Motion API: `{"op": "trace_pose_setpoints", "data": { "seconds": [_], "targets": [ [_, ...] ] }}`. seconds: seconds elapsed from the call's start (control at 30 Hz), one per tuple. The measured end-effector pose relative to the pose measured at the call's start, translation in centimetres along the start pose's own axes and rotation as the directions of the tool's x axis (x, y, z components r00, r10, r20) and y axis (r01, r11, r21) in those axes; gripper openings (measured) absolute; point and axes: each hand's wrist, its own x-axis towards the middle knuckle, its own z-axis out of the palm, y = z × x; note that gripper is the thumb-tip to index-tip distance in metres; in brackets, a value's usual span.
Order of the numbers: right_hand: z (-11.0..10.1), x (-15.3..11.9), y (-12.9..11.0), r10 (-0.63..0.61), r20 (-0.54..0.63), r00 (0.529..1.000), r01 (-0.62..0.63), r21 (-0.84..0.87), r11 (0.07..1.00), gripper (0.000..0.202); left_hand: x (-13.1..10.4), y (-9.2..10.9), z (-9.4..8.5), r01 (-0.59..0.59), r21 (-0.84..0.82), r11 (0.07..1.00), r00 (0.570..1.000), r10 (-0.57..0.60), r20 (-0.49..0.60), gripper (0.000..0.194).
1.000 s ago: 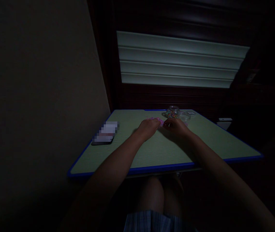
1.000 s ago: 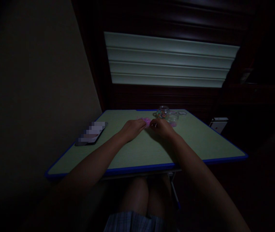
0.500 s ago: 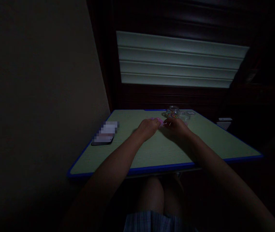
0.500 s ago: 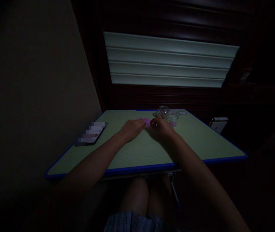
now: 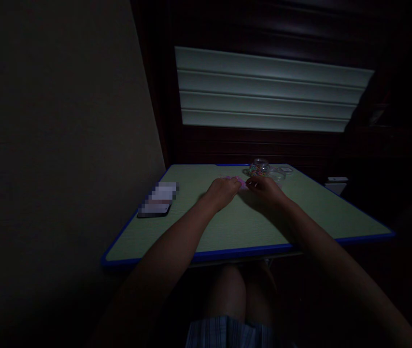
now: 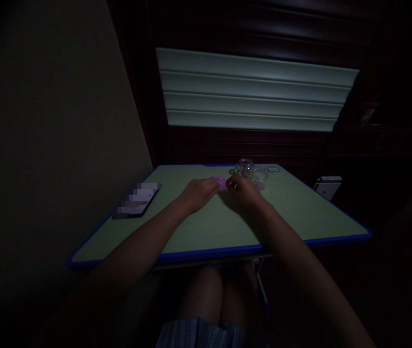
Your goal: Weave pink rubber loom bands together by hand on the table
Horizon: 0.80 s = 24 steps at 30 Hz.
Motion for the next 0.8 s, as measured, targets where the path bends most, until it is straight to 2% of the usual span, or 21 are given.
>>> {"op": "trace_pose_setpoints", "data": {
  "seconds": [0.27,0.47,0.8],
  "targets": [
    [-0.3,-0.1,-1.2,-0.018,0.05,0.999,0.016,0.029,0.999,0.03,0.1,-0.1,0.4,0.02,-0.033,0.999,0.999,-0.021,-0.033,0.021],
    [0.0,0.0,-0.6,-0.058,0.077,0.995,0.057,0.012,0.998,0.027,0.1,0.0,0.5,0.015,-0.017,1.0,0.999,-0.016,-0.051,0.02],
    [0.3,0.1,0.1,-0.081,0.035,0.996,0.08,0.032,0.996,0.02,0.0,0.0,0.4,-0.001,-0.039,0.999,0.998,-0.001,-0.059,0.02]
  ]
}}
